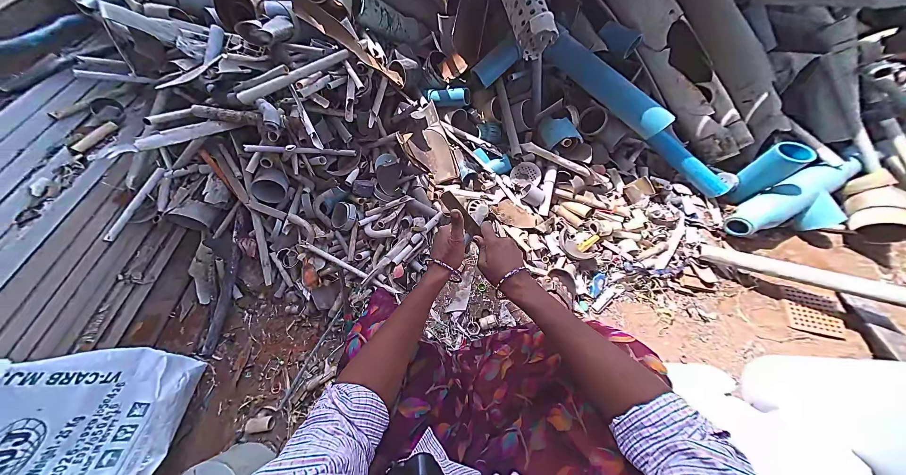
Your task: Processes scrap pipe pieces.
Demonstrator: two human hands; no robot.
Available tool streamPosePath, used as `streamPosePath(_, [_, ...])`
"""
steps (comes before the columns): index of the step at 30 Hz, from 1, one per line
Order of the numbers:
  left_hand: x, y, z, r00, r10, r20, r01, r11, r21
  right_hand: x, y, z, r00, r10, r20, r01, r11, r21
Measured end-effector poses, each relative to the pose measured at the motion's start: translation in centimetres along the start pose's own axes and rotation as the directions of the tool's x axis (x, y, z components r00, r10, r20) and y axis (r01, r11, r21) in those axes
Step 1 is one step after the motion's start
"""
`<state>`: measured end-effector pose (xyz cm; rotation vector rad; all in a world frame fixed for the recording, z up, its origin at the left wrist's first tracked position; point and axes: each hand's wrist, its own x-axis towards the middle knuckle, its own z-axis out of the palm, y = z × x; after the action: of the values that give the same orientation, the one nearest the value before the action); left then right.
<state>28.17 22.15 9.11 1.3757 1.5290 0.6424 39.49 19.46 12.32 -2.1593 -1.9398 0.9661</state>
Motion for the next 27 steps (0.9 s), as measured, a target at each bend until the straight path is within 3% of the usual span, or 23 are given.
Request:
streamPosePath(3, [-0.4, -0.1, 0.4, 1.000, 0.021, 0.005, -0.021, 0.999, 0.028, 0.9, 1.2, -0.8, 0.996, 0.058, -0.074, -0.051, 0.994, 0.099])
streamPosePath(6, [-0.3, 0.0, -0.1, 1.000, -0.002, 0.000, 0.002, 0.993, -0.114, 0.4, 0.3, -0.6, 0.999, -0.011, -0.033, 0.013, 0.998, 0.058])
streamPosePath(10, [-0.4, 0.7, -0.1, 0.970, -0.226, 0.092, 0.244, 0.889, -0.388, 0.8, 0.9, -0.2, 0.996, 0.009, -0.089, 0.004, 0.989, 0.148])
streamPosePath(17, [-0.3, 1.0, -1.2, 0.925, -0.297, 0.235, 0.375, 0.805, -0.459, 1.9, 1.0, 0.3, 0.996, -0.014, -0.088, 0.023, 0.994, 0.106])
streamPosePath(19, [-0.4, 1.1, -1.0, 0.920, -0.305, 0.246, 0.391, 0.766, -0.510, 2.4, 1.4, 0.4, 0.993, 0.014, -0.117, 0.004, 0.989, 0.150])
streamPosePath(23, [0.2, 0.5, -1.3, 0.929, -0.303, 0.214, 0.371, 0.767, -0.524, 1.2, 0.2, 1.1, 0.994, -0.069, -0.081, 0.075, 0.995, 0.064])
streamPosePath(27, [-0.3, 0.7, -0.8, 0.928, -0.307, 0.210, 0.372, 0.785, -0.496, 1.8, 0.8, 0.8, 0.993, 0.006, -0.115, 0.008, 0.993, 0.117])
